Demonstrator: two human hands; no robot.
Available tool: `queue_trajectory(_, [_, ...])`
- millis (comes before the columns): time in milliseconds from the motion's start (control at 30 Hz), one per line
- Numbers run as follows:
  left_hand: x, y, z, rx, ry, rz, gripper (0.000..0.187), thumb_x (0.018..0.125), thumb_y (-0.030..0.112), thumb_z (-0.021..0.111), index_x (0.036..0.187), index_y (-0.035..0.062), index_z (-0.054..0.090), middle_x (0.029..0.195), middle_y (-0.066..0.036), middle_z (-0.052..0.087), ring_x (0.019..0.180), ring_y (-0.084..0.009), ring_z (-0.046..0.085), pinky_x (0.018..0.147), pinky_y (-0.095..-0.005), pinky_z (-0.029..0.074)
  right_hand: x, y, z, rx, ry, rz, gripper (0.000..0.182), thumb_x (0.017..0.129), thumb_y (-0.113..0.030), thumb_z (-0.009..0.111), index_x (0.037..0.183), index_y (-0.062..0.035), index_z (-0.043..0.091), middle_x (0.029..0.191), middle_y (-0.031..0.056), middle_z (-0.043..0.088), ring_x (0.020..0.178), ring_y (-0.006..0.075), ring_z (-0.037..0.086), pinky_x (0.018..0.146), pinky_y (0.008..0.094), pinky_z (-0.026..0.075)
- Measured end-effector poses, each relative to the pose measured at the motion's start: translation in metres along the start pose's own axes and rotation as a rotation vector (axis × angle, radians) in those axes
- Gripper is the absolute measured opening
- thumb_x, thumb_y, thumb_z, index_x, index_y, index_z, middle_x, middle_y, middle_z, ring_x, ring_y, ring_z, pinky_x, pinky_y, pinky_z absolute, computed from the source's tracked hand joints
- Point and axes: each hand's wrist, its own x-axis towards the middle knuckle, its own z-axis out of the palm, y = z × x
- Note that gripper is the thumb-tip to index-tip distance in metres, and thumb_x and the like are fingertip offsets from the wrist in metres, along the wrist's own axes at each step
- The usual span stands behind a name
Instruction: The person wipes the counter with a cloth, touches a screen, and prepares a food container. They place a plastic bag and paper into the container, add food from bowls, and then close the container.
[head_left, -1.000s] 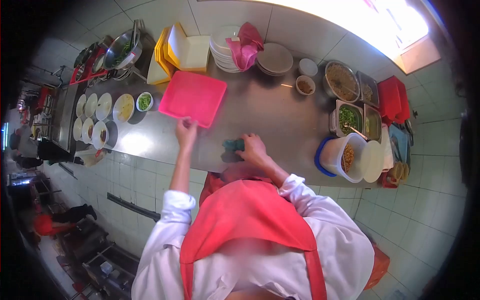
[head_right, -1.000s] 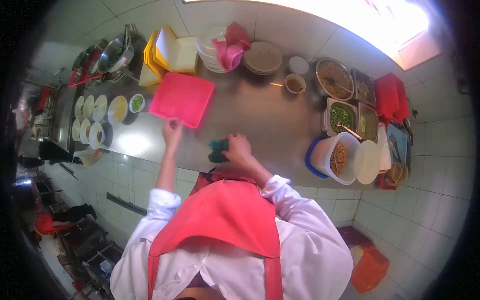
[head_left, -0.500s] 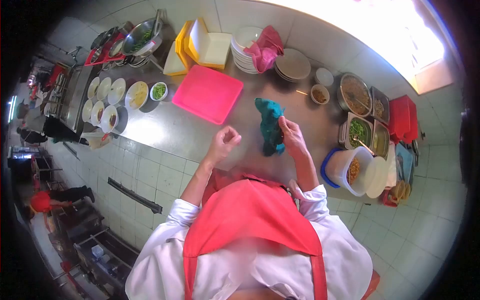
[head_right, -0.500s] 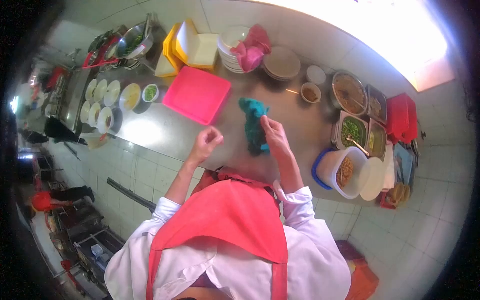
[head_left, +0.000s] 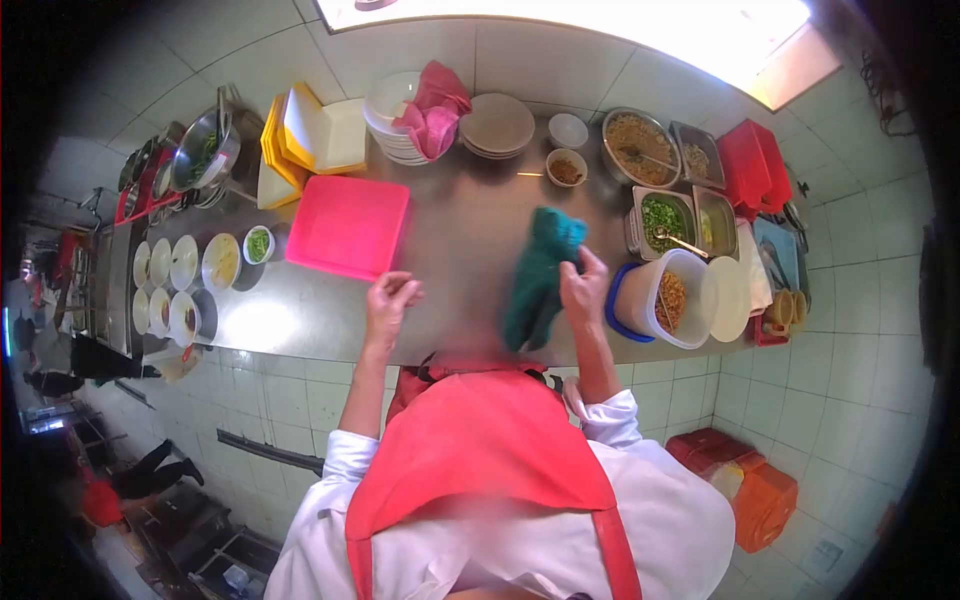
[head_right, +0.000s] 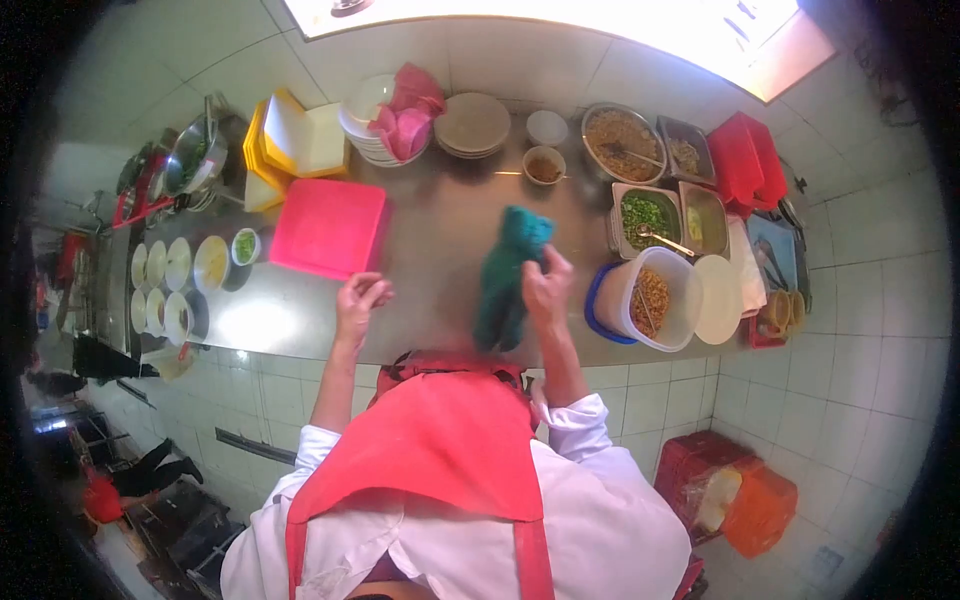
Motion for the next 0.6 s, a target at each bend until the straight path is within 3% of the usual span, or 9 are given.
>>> queue_trajectory(33, [-0.002, -0.008, -0.016, 0.052, 0.075, -0.046, 0.023, 0.087, 0.015, 0.067, 0.105, 0.0034, 0.058, 0.092, -0.007, 0.067, 0.082, -0.0150, 0.065, 0.072, -0.0267, 0.050, 0.004, 0.006, -0.017, -0.316, 0.090, -0.053, 0.034, 0.075, 0.000, 0.051, 0.106, 0.0016, 0.064, 0.098, 0.0147, 0.066, 0.079, 0.0214, 0.064, 0.073, 0.0326, 0.050])
queue_trajectory(67, [-0.003, -0.013, -0.026, 0.106, 0.150, -0.090, 0.022, 0.087, 0.016, 0.066, 0.105, 0.0041, 0.059, 0.093, -0.007, 0.067, 0.082, -0.0143, 0.065, 0.071, -0.0256, 0.049, 0.008, 0.020, -0.026, -0.314, 0.098, -0.046, 0.034, 0.075, 0.000, 0.051, 0.106, 0.0016, 0.064, 0.098, 0.0147, 0.066, 0.079, 0.0214, 0.064, 0.073, 0.0326, 0.050])
queue_trajectory(133, [-0.005, -0.021, -0.035, 0.108, 0.145, -0.123, 0.023, 0.087, 0.017, 0.066, 0.105, 0.0045, 0.059, 0.093, -0.006, 0.067, 0.082, -0.0140, 0.065, 0.070, -0.0254, 0.049, 0.017, 0.067, -0.029, -0.742, 0.227, -0.152, 0.045, 0.072, 0.001, 0.055, 0.117, 0.0031, 0.059, 0.126, 0.0261, 0.053, 0.109, 0.0405, 0.055, 0.093, 0.0400, 0.046])
queue_trajectory(167, [-0.002, -0.021, -0.035, 0.105, 0.150, -0.154, 0.023, 0.087, 0.018, 0.065, 0.105, 0.0050, 0.059, 0.093, -0.006, 0.067, 0.081, -0.0136, 0.065, 0.069, -0.0252, 0.049, 0.019, 0.087, -0.027, -0.929, 0.118, -0.094, 0.051, 0.077, -0.006, 0.055, 0.128, 0.0005, 0.053, 0.144, 0.0228, 0.036, 0.130, 0.0434, 0.037, 0.108, 0.0463, 0.032])
queue_trajectory(267, [0.011, -0.015, -0.005, 0.172, 0.064, -0.143, 0.023, 0.087, 0.019, 0.065, 0.104, 0.0045, 0.059, 0.092, -0.006, 0.067, 0.081, -0.0138, 0.065, 0.070, -0.0258, 0.049, 0.026, 0.147, -0.010, -0.964, 0.211, -0.046, 0.052, 0.083, -0.014, 0.054, 0.133, 0.0004, 0.048, 0.146, 0.0202, 0.034, 0.133, 0.0469, 0.030, 0.112, 0.0518, 0.023])
queue_trajectory(300, [0.022, -0.017, 0.007, 0.206, 0.016, -0.139, 0.025, 0.086, 0.018, 0.067, 0.105, 0.0039, 0.059, 0.092, -0.006, 0.067, 0.081, -0.0136, 0.065, 0.070, -0.0258, 0.049, 0.028, 0.160, -0.010, -0.955, 0.241, -0.154, 0.050, 0.087, -0.020, 0.052, 0.132, 0.0016, 0.048, 0.147, 0.0197, 0.035, 0.135, 0.0450, 0.028, 0.112, 0.0548, 0.020])
queue_trajectory(433, [0.085, -0.034, 0.078, 0.370, -0.174, 0.011, 0.035, 0.080, 0.014, 0.074, 0.108, 0.0014, 0.057, 0.097, -0.009, 0.066, 0.090, -0.0169, 0.064, 0.073, -0.0287, 0.051, 0.031, 0.168, -0.010, -0.853, 0.296, -0.170, 0.046, 0.088, -0.016, 0.051, 0.130, 0.0027, 0.050, 0.143, 0.0188, 0.041, 0.135, 0.0434, 0.030, 0.112, 0.0527, 0.022])
queue_trajectory(500, [0.116, -0.033, 0.131, 0.477, -0.208, 0.127, 0.046, 0.077, 0.015, 0.077, 0.114, -0.0002, 0.054, 0.107, -0.012, 0.062, 0.098, -0.0214, 0.062, 0.080, -0.0316, 0.052, 0.028, 0.170, -0.011, -0.823, 0.289, -0.270, 0.042, 0.088, -0.011, 0.051, 0.127, 0.0041, 0.051, 0.139, 0.0186, 0.045, 0.135, 0.0412, 0.031, 0.112, 0.0512, 0.025])
queue_trajectory(600, [0.158, -0.020, 0.210, 0.556, -0.201, 0.176, 0.067, 0.070, 0.022, 0.082, 0.123, -0.0006, 0.047, 0.121, -0.017, 0.054, 0.110, -0.0280, 0.056, 0.092, -0.0370, 0.048, 0.034, 0.167, -0.008, -0.815, 0.316, -0.224, 0.040, 0.089, -0.008, 0.051, 0.127, 0.0028, 0.051, 0.139, 0.0173, 0.045, 0.134, 0.0401, 0.033, 0.113, 0.0509, 0.025])
